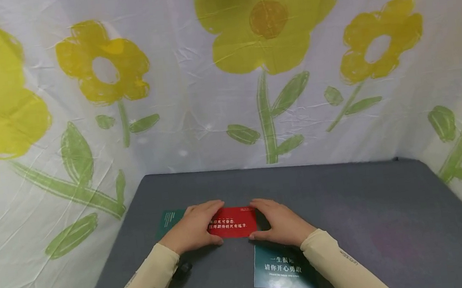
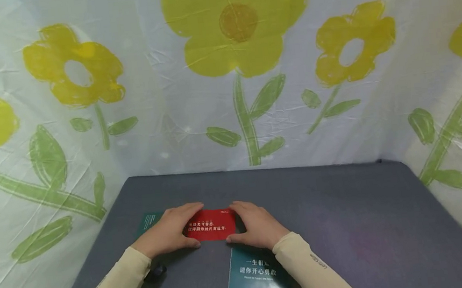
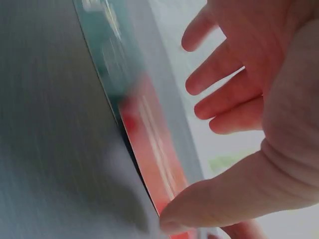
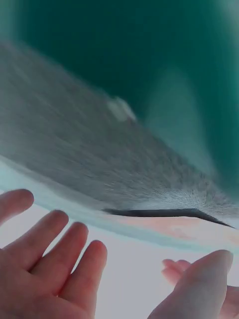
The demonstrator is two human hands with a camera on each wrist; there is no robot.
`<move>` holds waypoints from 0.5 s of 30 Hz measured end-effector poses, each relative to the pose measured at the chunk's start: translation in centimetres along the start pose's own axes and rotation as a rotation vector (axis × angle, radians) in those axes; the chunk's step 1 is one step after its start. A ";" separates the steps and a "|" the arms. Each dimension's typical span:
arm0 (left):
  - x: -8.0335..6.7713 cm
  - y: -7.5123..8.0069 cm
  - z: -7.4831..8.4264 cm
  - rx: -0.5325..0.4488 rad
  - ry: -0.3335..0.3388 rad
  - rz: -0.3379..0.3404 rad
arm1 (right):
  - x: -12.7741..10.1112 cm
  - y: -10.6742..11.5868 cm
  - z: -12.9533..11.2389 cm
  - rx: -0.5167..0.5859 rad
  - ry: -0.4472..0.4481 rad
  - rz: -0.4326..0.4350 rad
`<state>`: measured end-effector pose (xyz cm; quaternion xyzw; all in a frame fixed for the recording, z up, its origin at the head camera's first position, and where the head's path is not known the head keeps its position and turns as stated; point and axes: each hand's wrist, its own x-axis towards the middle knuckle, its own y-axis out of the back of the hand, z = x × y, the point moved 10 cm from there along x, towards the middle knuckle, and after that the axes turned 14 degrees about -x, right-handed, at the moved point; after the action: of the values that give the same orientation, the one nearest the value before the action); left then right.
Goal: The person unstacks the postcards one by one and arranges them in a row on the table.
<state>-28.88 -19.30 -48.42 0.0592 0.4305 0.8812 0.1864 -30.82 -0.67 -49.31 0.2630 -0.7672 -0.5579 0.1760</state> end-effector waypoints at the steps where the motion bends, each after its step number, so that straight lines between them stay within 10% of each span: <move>1: -0.1 -0.6 1.1 -0.002 -0.024 -0.004 | -0.8 0.2 0.5 -0.005 -0.016 -0.001; 8: -1.6 -6.3 9.1 0.024 -0.167 -0.154 | -6.7 1.2 2.2 -0.035 -0.061 -0.004; 15: -2.6 -9.7 11.6 0.081 -0.165 -0.259 | -11.6 0.8 1.7 -0.071 -0.030 -0.011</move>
<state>-20.69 -6.32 -48.60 0.0828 0.4529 0.8239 0.3304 -22.71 7.77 -48.78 0.2525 -0.7479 -0.5898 0.1705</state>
